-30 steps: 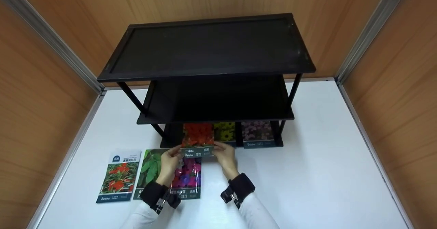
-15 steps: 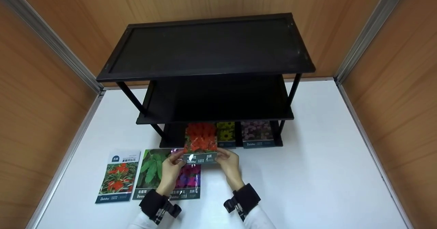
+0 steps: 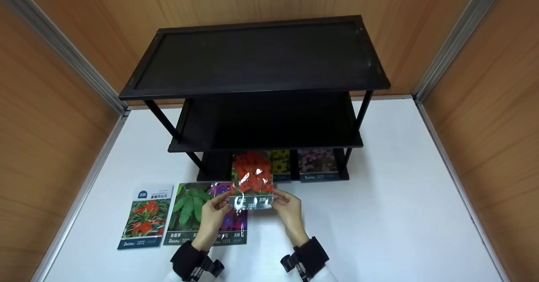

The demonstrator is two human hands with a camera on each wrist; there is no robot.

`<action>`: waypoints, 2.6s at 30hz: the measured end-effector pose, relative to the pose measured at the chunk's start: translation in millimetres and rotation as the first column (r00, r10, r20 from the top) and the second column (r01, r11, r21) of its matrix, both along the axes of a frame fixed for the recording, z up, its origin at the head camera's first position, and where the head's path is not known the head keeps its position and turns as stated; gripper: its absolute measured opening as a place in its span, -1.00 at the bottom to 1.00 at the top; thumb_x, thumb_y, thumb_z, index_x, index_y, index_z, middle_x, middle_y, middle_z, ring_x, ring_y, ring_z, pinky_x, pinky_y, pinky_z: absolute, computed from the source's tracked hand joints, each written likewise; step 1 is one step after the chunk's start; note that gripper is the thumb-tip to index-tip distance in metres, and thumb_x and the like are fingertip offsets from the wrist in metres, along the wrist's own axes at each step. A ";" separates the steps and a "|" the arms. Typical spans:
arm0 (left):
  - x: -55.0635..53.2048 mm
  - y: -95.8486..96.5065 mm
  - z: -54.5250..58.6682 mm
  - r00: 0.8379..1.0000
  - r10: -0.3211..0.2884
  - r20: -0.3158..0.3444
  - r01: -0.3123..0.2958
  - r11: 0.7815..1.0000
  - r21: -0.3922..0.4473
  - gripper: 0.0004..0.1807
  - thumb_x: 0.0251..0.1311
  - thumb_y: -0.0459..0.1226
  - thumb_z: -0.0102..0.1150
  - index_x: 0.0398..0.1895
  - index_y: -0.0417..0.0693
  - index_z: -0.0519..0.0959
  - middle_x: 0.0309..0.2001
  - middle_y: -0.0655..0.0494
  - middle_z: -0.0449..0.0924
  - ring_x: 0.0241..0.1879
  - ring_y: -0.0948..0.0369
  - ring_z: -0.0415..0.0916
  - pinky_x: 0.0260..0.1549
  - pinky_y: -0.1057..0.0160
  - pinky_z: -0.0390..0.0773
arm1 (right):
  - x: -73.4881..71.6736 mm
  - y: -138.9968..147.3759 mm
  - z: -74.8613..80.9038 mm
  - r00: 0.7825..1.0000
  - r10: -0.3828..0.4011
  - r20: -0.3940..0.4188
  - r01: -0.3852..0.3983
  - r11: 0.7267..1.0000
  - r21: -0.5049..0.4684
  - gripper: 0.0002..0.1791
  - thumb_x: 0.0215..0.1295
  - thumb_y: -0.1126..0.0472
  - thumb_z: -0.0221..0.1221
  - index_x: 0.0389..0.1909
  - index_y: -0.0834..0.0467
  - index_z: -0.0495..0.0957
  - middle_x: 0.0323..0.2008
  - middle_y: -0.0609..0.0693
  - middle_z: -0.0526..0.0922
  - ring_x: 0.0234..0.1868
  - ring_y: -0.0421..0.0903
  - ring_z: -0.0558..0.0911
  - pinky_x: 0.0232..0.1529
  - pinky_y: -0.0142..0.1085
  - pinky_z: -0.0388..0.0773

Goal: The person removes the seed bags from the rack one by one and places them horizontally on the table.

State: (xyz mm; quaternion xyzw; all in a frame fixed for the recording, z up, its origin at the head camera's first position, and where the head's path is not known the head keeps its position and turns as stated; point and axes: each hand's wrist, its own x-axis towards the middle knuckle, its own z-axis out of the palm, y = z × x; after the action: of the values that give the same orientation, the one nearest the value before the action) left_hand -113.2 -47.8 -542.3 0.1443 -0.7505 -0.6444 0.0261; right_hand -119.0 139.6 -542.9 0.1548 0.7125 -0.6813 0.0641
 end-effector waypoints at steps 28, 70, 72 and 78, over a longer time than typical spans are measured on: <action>40.2 11.3 -22.5 0.994 -0.071 0.083 0.068 0.997 0.031 -0.56 -0.17 -0.63 0.02 -0.07 -0.52 0.42 -0.33 -0.10 0.47 -0.43 0.19 0.39 -0.53 0.43 0.41 | 39.5 13.9 -16.9 0.994 0.023 0.102 -0.033 0.995 0.097 -0.55 -0.08 0.44 0.15 -0.06 0.44 0.43 -0.26 0.14 0.56 -0.25 -0.07 0.55 -0.26 -0.31 0.51; 61.8 19.2 -43.5 0.979 -0.127 0.157 0.131 0.991 -0.015 -0.54 -0.28 -0.65 -0.12 -0.14 -0.60 0.42 -0.42 -0.02 0.45 -0.49 0.27 0.32 -0.56 0.42 0.35 | 63.4 23.1 -38.7 0.983 0.053 0.174 -0.077 0.988 0.136 -0.56 -0.15 0.48 0.13 -0.13 0.52 0.44 -0.44 0.08 0.60 -0.41 -0.16 0.55 -0.40 -0.42 0.48; 60.8 18.7 -45.0 0.978 -0.142 0.151 0.149 0.988 -0.036 -0.54 -0.28 -0.65 -0.12 -0.15 -0.59 0.43 -0.43 -0.01 0.45 -0.50 0.27 0.32 -0.57 0.42 0.34 | 62.6 22.6 -39.4 0.985 0.056 0.166 -0.081 0.985 0.152 -0.57 -0.16 0.48 0.13 -0.14 0.52 0.45 -0.45 0.09 0.60 -0.43 -0.16 0.55 -0.42 -0.42 0.47; 59.2 18.1 -48.4 0.980 -0.166 0.107 0.178 0.977 -0.117 -0.57 -0.27 -0.65 -0.12 -0.19 -0.57 0.46 -0.43 -0.01 0.46 -0.49 0.27 0.32 -0.55 0.43 0.34 | 60.6 19.9 -40.7 0.989 0.063 0.133 -0.093 0.969 0.229 -0.59 -0.16 0.48 0.15 -0.17 0.52 0.46 -0.47 0.09 0.60 -0.45 -0.12 0.57 -0.45 -0.38 0.50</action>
State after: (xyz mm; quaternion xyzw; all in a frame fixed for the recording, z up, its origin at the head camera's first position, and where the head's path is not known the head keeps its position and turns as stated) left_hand -54.0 -29.7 -590.7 0.1079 -0.7996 -0.5880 -0.0569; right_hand -58.5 159.5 -583.6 0.1753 0.7882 -0.5783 0.1164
